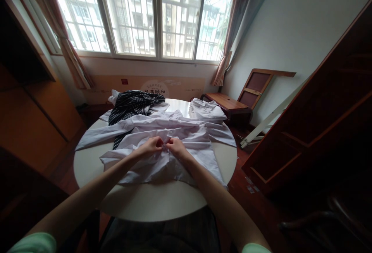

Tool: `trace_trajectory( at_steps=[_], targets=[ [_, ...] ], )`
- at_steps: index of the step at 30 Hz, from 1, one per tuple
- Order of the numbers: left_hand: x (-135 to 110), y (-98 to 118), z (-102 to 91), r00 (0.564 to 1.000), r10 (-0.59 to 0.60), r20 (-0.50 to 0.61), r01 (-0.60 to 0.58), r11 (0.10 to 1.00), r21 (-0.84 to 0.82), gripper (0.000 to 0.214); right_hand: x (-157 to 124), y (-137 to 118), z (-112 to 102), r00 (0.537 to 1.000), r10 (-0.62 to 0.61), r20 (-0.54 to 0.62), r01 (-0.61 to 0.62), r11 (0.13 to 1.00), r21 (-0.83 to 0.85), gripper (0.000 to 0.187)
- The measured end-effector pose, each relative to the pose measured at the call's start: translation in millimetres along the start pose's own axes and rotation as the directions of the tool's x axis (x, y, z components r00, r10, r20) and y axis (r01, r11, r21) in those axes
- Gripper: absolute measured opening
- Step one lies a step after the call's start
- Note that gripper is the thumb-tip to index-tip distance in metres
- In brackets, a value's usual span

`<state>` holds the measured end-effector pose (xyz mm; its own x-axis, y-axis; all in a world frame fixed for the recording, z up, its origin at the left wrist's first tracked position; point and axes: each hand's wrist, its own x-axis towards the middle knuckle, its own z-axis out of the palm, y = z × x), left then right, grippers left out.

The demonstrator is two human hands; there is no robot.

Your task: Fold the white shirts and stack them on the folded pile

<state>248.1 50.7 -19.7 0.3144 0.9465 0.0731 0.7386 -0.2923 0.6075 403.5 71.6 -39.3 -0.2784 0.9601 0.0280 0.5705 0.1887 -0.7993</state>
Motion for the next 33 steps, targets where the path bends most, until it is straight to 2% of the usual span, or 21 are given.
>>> trace_trajectory(
  at_steps=[4, 6, 9, 11, 15, 19, 23, 28, 33],
  targets=[
    [-4.9, 11.7, 0.8, 0.981, 0.052, -0.186, -0.063, 0.996, -0.057, 0.010, 2.6, 2.1, -1.8, 0.995, 0.096, 0.001, -0.093, 0.968, 0.234, 0.015],
    [-7.0, 17.5, 1.9, 0.952, 0.101, -0.290, -0.130, 0.988, -0.083, 0.010, 4.0, 3.4, -1.9, 0.991, 0.132, 0.005, -0.126, 0.938, 0.323, 0.014],
    [-8.0, 21.3, 5.8, 0.907, 0.136, -0.399, -0.199, 0.973, -0.119, 0.016, 5.7, 6.5, -1.3, 0.988, 0.155, -0.003, -0.143, 0.919, 0.368, 0.011],
    [-7.9, 19.6, 11.0, 0.901, 0.128, -0.415, -0.206, 0.967, -0.150, 0.020, 6.2, 8.6, -1.1, 0.988, 0.155, -0.004, -0.139, 0.903, 0.406, 0.010],
    [-8.4, 10.6, 25.0, 0.934, 0.055, -0.353, -0.149, 0.958, -0.245, 0.016, 5.4, 9.4, -2.6, 0.986, 0.162, -0.027, -0.130, 0.872, 0.472, 0.013],
    [-9.8, 3.9, 33.7, 0.944, 0.023, -0.328, -0.124, 0.948, -0.292, 0.012, 3.5, 5.6, -5.6, 0.981, 0.176, -0.084, -0.119, 0.883, 0.453, 0.014],
    [-10.2, 2.7, 36.5, 0.929, 0.030, -0.370, -0.153, 0.939, -0.308, 0.012, 0.4, 1.9, -7.3, 0.984, 0.146, -0.104, -0.092, 0.910, 0.405, 0.013],
    [-10.5, 2.9, 39.6, 0.879, 0.042, -0.475, -0.209, 0.930, -0.303, 0.011, -4.7, -2.1, -8.7, 0.973, 0.048, -0.224, 0.012, 0.965, 0.262, 0.011],
    [-13.1, 5.6, 37.6, 0.808, 0.074, -0.585, -0.260, 0.935, -0.241, 0.012, -9.6, -7.3, -11.8, 0.961, 0.008, -0.277, 0.032, 0.990, 0.139, 0.010]
  ],
)
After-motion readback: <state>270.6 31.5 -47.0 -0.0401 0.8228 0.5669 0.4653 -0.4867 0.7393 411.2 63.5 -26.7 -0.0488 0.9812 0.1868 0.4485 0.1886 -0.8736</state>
